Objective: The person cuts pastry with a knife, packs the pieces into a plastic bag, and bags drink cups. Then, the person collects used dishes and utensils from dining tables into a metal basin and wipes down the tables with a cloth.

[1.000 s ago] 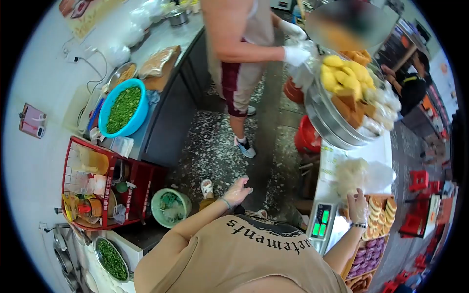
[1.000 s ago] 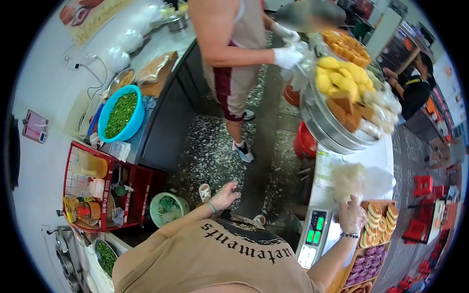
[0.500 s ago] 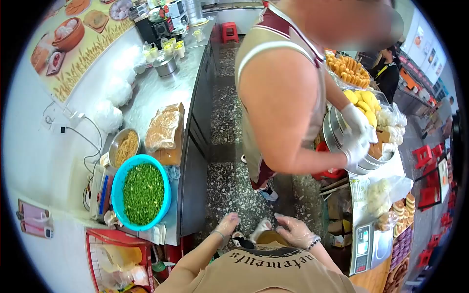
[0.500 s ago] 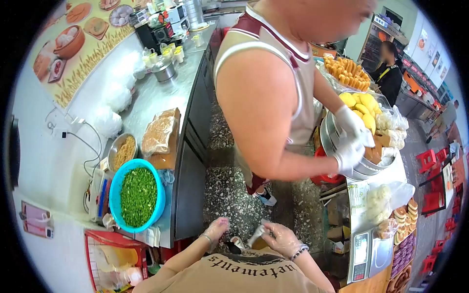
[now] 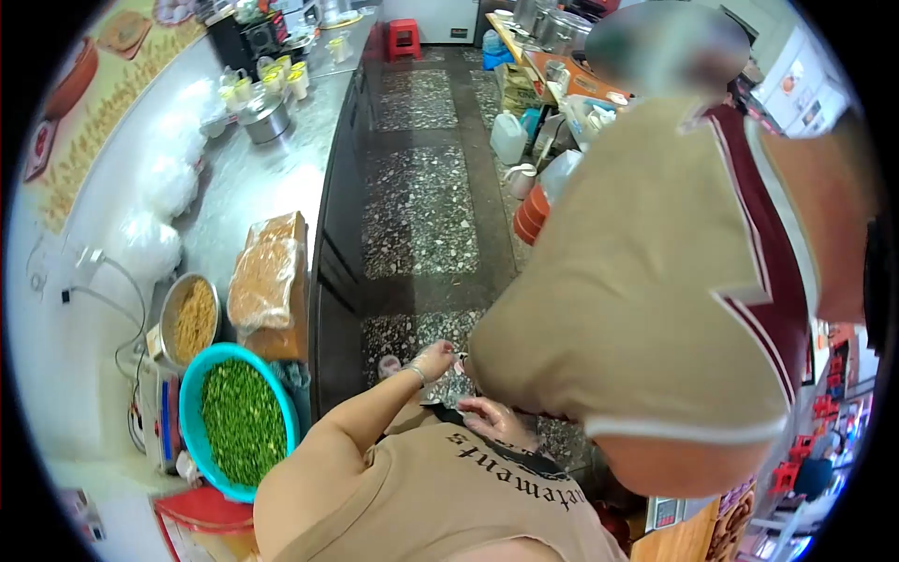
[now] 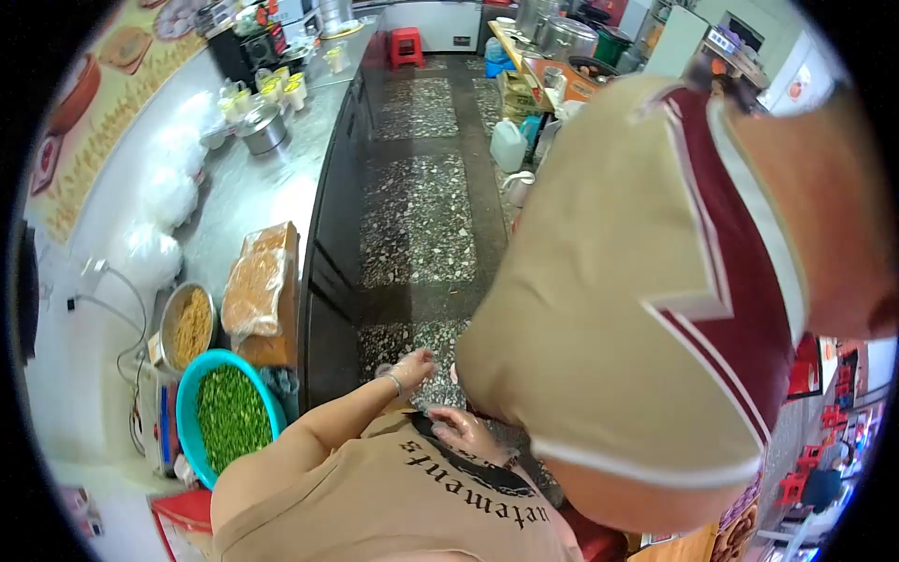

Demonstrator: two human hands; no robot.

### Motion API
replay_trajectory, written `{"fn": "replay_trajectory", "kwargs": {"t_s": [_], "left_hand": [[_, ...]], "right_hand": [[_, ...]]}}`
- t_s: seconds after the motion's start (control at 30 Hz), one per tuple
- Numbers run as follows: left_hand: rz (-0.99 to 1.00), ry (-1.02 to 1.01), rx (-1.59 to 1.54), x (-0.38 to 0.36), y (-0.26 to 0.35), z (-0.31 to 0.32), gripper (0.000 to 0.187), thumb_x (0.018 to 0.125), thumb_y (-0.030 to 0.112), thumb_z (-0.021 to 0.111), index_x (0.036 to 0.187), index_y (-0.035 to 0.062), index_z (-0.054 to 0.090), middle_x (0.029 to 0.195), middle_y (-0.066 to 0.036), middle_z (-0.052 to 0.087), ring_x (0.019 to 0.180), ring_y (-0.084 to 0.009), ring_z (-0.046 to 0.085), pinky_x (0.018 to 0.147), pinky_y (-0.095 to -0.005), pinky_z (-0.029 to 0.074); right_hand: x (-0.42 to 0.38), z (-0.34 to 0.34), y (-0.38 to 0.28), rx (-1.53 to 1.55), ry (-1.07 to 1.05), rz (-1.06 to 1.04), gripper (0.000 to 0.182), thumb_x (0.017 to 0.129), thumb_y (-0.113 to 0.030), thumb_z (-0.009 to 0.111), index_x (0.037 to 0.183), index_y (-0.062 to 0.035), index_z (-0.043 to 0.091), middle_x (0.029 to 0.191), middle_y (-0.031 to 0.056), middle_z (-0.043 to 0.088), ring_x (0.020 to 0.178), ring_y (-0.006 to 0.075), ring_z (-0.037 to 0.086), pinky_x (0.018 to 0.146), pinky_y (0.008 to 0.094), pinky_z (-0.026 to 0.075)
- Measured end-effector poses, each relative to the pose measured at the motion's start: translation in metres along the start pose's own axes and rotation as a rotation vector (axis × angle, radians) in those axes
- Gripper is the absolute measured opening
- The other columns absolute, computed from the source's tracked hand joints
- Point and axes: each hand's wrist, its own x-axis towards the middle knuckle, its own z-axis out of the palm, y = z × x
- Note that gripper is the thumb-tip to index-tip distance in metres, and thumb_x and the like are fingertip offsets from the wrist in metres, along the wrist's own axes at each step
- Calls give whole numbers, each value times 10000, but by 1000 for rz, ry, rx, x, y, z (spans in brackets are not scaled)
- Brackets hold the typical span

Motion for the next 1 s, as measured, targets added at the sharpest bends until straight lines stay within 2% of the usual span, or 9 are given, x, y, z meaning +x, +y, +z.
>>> {"fn": "replay_trajectory", "kwargs": {"t_s": [0.13,0.27,0.33,0.4,0.57,0.63,0.77,0.93,1.0], "left_hand": [[-52,-253,228,63,6,-41,469,801,260,577,1178,-17,540,1048,-211,635,975,-305,620,840,-378,478],[154,-382,213,135,6,-97,427,830,240,554,1171,-14,532,968,-172,649,885,-264,629,791,-359,486],[230,-407,218,158,18,-138,414,838,236,550,1168,-13,530,945,-158,649,858,-247,629,774,-350,488],[126,-398,40,167,52,-188,383,855,225,537,1148,-23,536,919,-142,648,824,-215,627,752,-328,491],[8,-465,-59,276,27,-243,323,882,181,537,1127,-30,537,902,-95,645,757,-147,617,710,-290,499],[-34,-429,-118,316,44,-260,306,894,197,548,1104,-25,540,876,-73,636,735,-133,601,702,-284,497],[94,-425,-131,410,97,-314,295,896,224,560,1069,-15,551,828,-45,626,730,-123,583,691,-269,483],[-30,-48,-98,527,175,-410,317,851,241,586,1089,32,576,816,-76,649,729,-167,598,699,-309,486],[12,-15,-288,569,189,-447,299,878,191,564,1103,0,522,841,-23,586,763,-108,544,732,-258,467]], "right_hand": [[61,-7,3,139,175,168,364,922,-126,552,1258,-11,473,1223,102,537,1137,156,507,957,300,406],[162,-31,-17,111,430,-23,311,933,-150,540,1206,-5,501,1160,70,568,1081,138,528,928,302,428],[210,-43,-34,288,488,58,312,932,-140,538,1210,-6,495,1166,75,558,1082,145,527,931,298,425],[251,-63,-44,242,512,21,338,940,-136,515,1248,-7,465,1195,106,545,1097,148,527,935,284,425],[344,-141,-76,-12,435,220,345,942,-229,511,1227,-36,499,1144,107,582,1065,184,558,903,315,444],[385,-179,-63,-157,430,224,364,928,-286,518,1208,-52,524,1116,129,603,1046,243,581,894,341,452],[480,-277,-47,-160,452,173,286,907,-210,549,1151,-61,568,1048,109,638,980,242,613,864,342,471],[630,-405,-85,-103,288,118,281,894,-163,579,1139,-26,577,1013,103,650,921,157,615,823,297,487],[693,-449,-91,-52,169,166,287,892,-164,581,1145,-28,573,1004,101,650,918,152,614,825,294,487]]}}
